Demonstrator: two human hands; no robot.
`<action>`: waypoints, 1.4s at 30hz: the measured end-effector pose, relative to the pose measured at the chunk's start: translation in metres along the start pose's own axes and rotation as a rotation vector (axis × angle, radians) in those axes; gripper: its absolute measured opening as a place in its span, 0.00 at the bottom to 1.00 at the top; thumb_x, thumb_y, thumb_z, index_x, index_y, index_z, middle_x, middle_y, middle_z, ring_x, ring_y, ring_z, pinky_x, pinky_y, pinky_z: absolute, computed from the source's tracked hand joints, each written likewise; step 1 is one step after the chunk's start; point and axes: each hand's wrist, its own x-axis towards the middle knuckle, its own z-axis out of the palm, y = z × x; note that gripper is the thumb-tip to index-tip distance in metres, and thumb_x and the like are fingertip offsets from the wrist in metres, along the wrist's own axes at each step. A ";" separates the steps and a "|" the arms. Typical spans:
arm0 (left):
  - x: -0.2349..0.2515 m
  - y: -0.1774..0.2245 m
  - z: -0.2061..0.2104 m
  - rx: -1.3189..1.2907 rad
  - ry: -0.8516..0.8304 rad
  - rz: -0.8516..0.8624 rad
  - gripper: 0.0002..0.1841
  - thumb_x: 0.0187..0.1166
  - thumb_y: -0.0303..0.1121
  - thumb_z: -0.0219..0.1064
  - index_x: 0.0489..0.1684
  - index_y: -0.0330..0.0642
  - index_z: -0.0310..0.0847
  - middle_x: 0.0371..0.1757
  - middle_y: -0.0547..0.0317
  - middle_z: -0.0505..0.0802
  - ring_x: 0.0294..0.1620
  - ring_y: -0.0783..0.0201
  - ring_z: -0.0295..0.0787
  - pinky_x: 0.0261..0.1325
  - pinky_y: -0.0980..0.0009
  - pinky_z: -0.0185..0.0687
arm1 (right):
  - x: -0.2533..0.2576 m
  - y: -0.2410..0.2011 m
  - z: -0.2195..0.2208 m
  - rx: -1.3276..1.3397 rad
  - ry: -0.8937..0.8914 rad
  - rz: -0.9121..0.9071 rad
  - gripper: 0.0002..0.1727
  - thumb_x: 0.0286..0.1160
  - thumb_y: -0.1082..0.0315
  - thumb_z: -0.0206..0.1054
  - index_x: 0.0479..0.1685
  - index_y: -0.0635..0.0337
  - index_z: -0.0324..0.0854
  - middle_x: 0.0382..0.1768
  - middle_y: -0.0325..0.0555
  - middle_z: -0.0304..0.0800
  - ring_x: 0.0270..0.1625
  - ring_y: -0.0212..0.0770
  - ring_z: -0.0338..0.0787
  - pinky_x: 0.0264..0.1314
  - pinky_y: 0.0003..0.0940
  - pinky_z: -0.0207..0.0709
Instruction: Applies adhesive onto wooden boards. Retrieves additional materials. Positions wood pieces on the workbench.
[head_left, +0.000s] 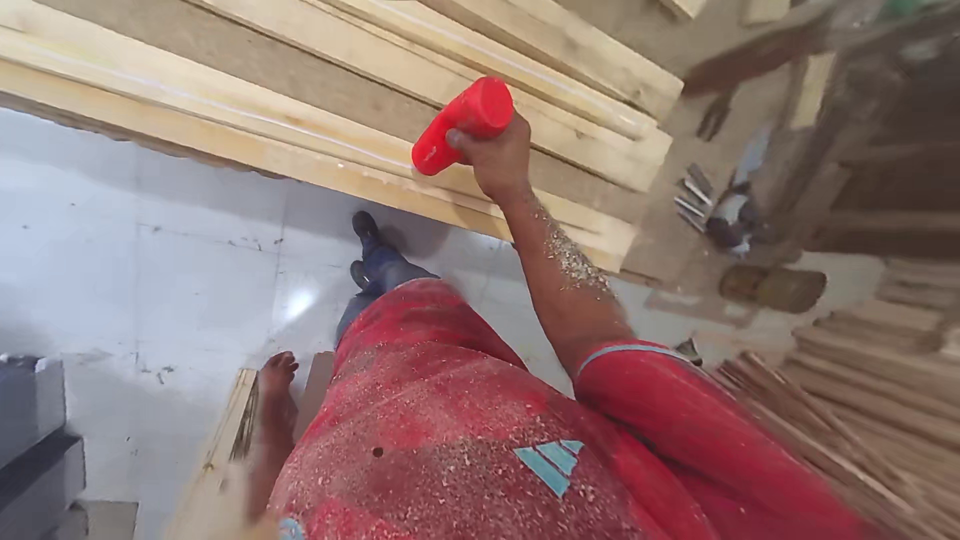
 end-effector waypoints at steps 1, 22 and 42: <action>-0.002 -0.005 0.000 -0.042 0.024 -0.020 0.26 0.91 0.46 0.58 0.78 0.36 0.72 0.69 0.39 0.88 0.62 0.46 0.90 0.63 0.47 0.86 | -0.010 0.006 -0.020 -0.022 0.038 0.014 0.25 0.59 0.67 0.86 0.54 0.65 0.84 0.48 0.46 0.96 0.51 0.41 0.98 0.56 0.44 0.96; -0.113 0.148 0.273 0.390 -0.062 0.160 0.23 0.91 0.44 0.59 0.74 0.34 0.76 0.66 0.41 0.90 0.60 0.53 0.91 0.65 0.54 0.85 | -0.140 0.129 -0.361 -0.166 0.426 0.127 0.27 0.58 0.60 0.87 0.54 0.66 0.86 0.49 0.46 0.96 0.55 0.35 0.95 0.65 0.39 0.90; -0.172 0.175 0.352 0.442 0.041 0.124 0.22 0.92 0.40 0.58 0.73 0.32 0.76 0.67 0.38 0.88 0.60 0.49 0.90 0.64 0.51 0.83 | -0.111 0.133 -0.444 0.371 0.630 0.289 0.24 0.77 0.61 0.74 0.66 0.64 0.74 0.48 0.50 0.94 0.46 0.46 0.97 0.45 0.49 0.96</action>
